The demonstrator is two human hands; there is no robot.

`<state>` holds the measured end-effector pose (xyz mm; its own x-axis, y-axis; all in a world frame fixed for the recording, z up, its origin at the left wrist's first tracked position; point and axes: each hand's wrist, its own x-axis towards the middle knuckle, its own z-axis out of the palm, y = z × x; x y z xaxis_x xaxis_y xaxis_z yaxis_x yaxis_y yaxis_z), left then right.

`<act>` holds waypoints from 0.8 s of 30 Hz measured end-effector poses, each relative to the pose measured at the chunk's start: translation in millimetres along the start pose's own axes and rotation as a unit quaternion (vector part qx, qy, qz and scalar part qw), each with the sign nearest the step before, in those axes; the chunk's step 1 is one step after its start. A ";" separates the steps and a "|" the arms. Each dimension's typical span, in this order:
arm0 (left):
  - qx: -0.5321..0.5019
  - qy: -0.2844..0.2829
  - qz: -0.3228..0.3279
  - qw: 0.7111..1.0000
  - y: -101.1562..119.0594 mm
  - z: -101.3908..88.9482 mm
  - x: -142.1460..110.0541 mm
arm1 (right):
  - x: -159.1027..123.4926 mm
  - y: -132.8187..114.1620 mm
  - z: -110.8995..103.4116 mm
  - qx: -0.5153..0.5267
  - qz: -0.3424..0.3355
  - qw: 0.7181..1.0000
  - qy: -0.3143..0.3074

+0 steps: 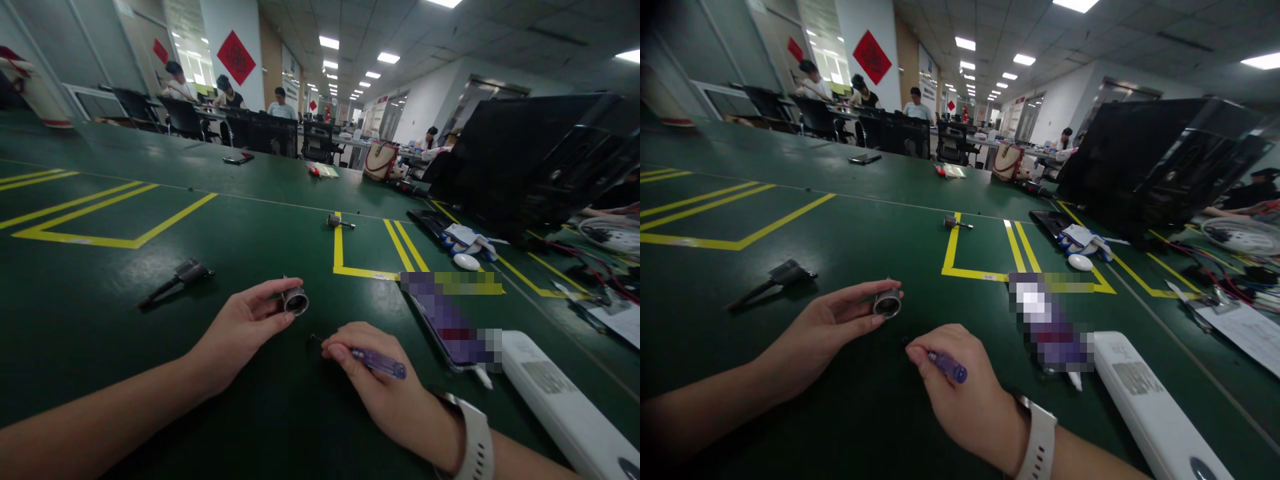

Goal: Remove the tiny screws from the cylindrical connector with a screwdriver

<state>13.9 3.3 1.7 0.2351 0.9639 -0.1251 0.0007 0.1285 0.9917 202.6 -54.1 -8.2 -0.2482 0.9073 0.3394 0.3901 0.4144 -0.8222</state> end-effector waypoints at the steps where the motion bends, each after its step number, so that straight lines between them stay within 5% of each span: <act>1: 0.002 0.002 0.001 1.000 0.4 0.3 -0.3 | -0.5 -1.0 -0.3 0.006 -0.012 1.000 0.005; 10: 0.028 -0.012 0.018 0.999 -1.8 4.4 -4.8 | -4.4 -6.2 -3.6 -0.022 -0.114 0.993 -0.033; 24: 0.067 0.007 0.046 0.997 -3.5 10.3 -11.5 | -6.2 -6.2 1.9 -0.093 -0.145 0.985 -0.027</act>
<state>21.2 -10.6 0.0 0.2259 0.9736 -0.0335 0.1091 0.0089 0.9940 200.0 -62.4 -6.1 -0.4185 0.7458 0.5182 0.4502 0.6659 -0.5949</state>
